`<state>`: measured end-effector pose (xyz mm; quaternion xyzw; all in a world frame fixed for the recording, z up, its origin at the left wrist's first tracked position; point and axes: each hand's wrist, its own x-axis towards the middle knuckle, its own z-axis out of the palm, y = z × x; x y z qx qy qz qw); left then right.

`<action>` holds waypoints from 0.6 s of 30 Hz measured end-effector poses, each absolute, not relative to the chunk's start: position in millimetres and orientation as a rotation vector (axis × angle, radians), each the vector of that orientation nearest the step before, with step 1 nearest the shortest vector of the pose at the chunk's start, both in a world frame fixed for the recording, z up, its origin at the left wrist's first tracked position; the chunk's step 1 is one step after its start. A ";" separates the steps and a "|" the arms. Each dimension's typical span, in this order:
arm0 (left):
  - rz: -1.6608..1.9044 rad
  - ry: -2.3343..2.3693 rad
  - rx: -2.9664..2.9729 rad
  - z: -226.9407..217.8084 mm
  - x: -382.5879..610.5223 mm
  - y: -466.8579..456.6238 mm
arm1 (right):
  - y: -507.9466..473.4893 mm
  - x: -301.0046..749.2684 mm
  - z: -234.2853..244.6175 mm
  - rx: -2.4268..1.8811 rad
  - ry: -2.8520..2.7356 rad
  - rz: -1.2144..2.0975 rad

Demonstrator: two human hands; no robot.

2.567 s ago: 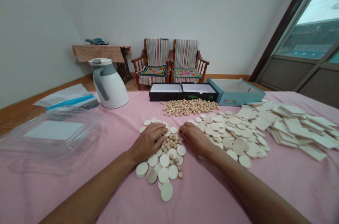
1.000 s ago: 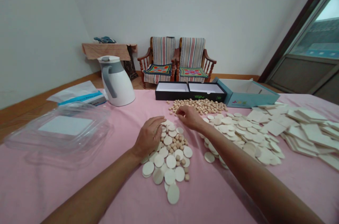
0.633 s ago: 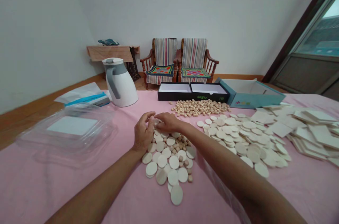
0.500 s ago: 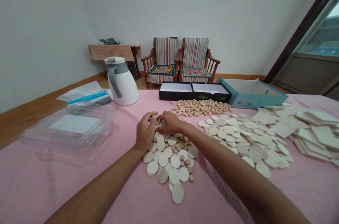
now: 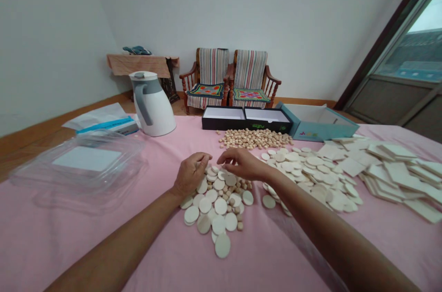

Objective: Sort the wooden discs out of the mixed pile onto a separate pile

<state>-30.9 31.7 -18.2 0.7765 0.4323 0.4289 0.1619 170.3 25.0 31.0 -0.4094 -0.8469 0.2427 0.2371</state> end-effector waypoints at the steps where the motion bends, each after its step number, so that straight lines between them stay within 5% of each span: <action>1: 1.204 1.203 2.257 -17.9 -29.8 30.3 | 19.7 178.7 34.3 -1.200 -2.301 0.597; 7: 1.015 0.998 2.464 -12.2 -24.5 22.4 | -3.7 215.6 32.7 -1.558 -2.394 0.498; 18: 0.969 0.940 2.566 -15.1 -25.2 23.1 | -3.0 218.0 12.6 -1.506 -2.511 0.555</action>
